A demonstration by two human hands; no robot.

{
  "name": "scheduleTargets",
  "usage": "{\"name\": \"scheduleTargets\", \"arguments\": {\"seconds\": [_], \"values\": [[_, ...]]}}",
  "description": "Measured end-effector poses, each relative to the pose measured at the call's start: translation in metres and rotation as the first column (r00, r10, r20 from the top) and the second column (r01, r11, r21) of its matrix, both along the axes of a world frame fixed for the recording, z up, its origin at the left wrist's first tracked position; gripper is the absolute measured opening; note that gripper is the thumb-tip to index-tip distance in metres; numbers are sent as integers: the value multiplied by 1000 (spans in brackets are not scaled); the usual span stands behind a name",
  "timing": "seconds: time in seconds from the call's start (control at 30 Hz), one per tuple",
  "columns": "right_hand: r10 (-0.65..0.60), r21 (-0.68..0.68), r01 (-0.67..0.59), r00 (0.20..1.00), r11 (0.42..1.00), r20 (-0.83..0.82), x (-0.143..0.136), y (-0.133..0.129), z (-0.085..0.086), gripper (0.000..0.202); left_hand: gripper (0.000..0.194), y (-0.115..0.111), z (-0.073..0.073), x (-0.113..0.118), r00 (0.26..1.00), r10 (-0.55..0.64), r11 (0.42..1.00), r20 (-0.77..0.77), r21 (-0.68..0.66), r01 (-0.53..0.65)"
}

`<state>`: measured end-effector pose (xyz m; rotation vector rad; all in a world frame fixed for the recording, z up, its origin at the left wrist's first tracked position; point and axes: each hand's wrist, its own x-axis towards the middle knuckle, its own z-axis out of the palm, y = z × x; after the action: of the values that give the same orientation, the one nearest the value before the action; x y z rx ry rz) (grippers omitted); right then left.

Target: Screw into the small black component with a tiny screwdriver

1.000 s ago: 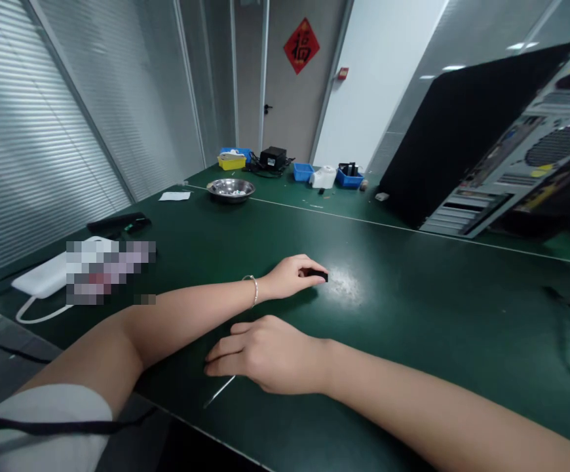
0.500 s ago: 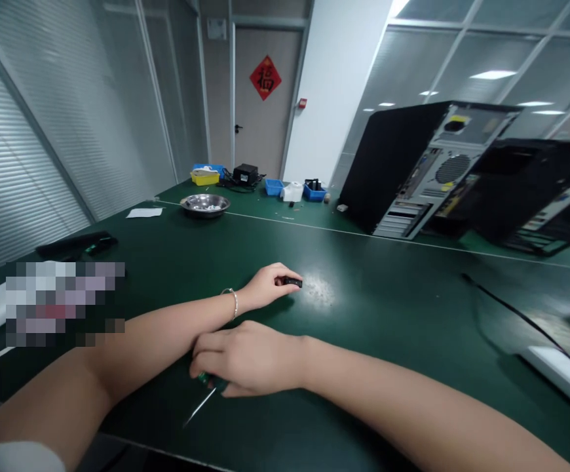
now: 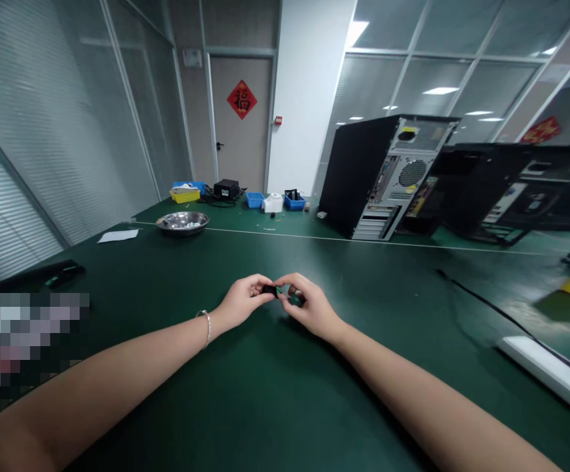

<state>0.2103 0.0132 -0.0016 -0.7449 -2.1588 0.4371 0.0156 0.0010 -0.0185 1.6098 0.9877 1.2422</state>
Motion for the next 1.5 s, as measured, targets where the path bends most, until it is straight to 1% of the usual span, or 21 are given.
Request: {"name": "scheduleTargets", "arguments": {"seconds": [0.13, 0.3, 0.4, 0.53, 0.67, 0.83, 1.03, 1.23, 1.5], "values": [[31, 25, -30, 999, 999, -22, 6, 6, -3, 21, 22, 4, 1, -1, 997, -48, 998, 60, -30, 50], [53, 22, -52, 996, 998, -67, 10, 10, -2, 23, 24, 6, 3, -2, 994, -70, 996, 87, -51, 74], [67, 20, -65, 995, 998, -77, 10, 10, -2, 23, 22, 5, 5, -2, 985, -126, 988, 116, -77, 135], [117, 53, -113, 990, 992, -79, 9, 9, -1, 24, 27, 3, 7, -2, 966, -182, 967, 183, -145, 210], [156, 72, -151, 985, 986, -73, 9, 8, -1, 25, 22, 1, 9, -1, 973, -181, 971, 141, -132, 200], [156, 87, -150, 986, 985, -59, 9, 6, -2, 27, 21, 0, 11, 1, 978, -173, 978, 116, -100, 185], [130, 111, -126, 991, 986, -24, 9, 6, -3, 29, 29, -1, 11, 3, 970, -181, 970, 161, -136, 203], [97, 130, -93, 995, 987, -23, 9, 5, -4, 28, 24, 0, 10, 3, 972, -175, 970, 154, -142, 197], [124, 80, -118, 989, 990, -75, 8, 7, -7, 26, 27, 0, 9, 3, 976, -156, 969, 153, -169, 182]]}}
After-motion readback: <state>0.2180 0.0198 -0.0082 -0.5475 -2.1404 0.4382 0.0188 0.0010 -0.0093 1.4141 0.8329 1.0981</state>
